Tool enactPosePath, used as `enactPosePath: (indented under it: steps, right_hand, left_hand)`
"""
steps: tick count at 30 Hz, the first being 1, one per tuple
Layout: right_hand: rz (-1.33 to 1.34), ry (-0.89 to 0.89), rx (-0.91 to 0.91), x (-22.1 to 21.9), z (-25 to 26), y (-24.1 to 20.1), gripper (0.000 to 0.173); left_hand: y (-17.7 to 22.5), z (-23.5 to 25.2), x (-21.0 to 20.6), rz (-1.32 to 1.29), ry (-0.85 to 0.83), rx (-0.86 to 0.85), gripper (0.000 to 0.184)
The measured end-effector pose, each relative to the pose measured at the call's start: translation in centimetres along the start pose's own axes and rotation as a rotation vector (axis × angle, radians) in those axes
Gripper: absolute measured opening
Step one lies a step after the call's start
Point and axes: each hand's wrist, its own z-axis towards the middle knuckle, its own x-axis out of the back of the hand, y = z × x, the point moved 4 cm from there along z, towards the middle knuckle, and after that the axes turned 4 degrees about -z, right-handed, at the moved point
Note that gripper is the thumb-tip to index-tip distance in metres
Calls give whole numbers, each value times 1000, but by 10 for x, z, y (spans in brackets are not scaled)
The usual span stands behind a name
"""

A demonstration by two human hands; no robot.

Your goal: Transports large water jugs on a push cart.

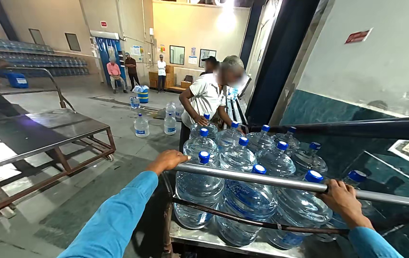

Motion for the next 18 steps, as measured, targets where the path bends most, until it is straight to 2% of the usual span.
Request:
enactPosePath:
  steps: [18]
  right_hand:
    - [-53, -39, -27, 7, -5, -11, 54]
  left_hand:
    - [-2, 3, -1, -8, 14, -29, 56]
